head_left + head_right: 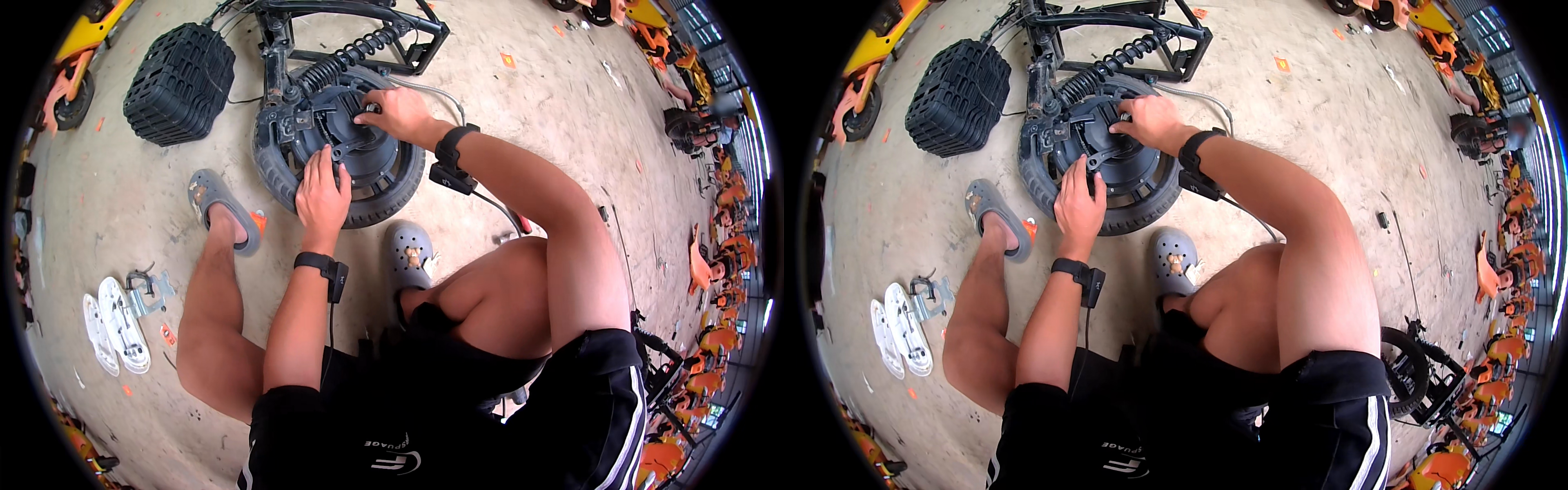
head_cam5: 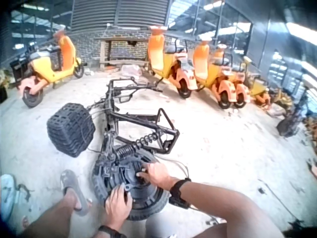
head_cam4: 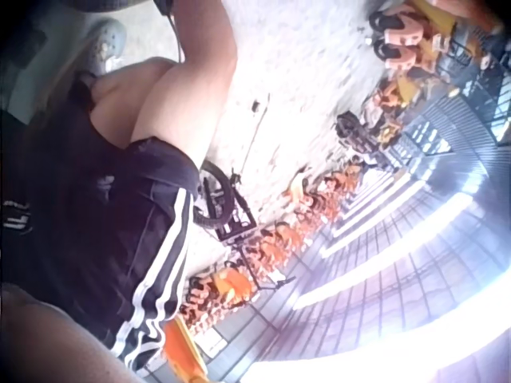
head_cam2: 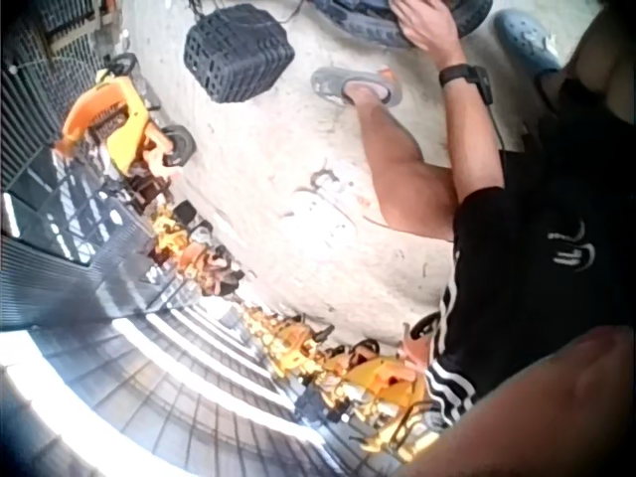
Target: The person is assembling the rear wheel of an electric scooter. They insert a bolt into the hub, tighten it by hand, and then use a ratchet wrench to secure it. The person also handles a black plastic cover and a spring assembly near the wheel.
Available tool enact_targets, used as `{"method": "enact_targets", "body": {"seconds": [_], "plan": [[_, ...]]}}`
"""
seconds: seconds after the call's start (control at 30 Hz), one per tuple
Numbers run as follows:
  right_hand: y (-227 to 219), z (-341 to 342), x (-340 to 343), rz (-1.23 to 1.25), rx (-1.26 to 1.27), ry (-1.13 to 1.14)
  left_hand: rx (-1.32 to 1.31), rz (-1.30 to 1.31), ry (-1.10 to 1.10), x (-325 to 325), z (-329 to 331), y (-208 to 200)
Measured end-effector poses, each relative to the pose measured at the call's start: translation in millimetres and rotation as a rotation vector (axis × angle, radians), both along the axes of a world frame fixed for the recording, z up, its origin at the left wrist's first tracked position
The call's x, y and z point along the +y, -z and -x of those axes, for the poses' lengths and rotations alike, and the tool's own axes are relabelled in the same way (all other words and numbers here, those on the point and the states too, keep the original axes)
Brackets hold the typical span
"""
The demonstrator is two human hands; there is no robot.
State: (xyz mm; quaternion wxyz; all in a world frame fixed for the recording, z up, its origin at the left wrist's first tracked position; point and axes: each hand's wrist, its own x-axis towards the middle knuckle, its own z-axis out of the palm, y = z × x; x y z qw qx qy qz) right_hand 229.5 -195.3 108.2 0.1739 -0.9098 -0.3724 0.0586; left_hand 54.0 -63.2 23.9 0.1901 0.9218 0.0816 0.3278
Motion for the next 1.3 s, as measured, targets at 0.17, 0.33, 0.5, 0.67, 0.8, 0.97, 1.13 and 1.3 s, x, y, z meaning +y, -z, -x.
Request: {"method": "enact_targets", "body": {"seconds": [0.17,0.33,0.5,0.67,0.8,0.97,1.13,1.3], "plan": [[2.1,-5.4,-3.3,-0.055,0.033,-0.027,-0.014,0.006,-0.002,0.7,0.4,1.6],[-1.3,-30.2,-1.9,-0.286,0.168,0.148,-0.011,-0.011,-0.008,-0.8,-0.5,1.4],[12.1,-22.6,-0.4,-0.431,0.341,0.215,-0.021,0.034,0.004,-0.1,1.1,0.7],[8.9,-14.8,1.9,-0.508,0.475,0.272,-0.013,0.036,-0.001,0.9,1.5,0.8],[11.9,-19.2,2.1,-0.593,0.580,0.353,-0.022,0.035,0.007,-1.8,-0.6,0.5],[7.2,-29.6,4.7,-0.378,0.716,0.348,-0.027,0.027,-0.003,-0.1,0.8,1.8],[14.0,-39.8,-0.9,-0.428,0.878,0.220,-0.008,0.010,0.000,-0.7,0.7,1.2],[3.3,-32.0,-1.3,-0.220,0.408,-0.040,0.005,0.001,-0.009,0.5,1.8,0.9]]}}
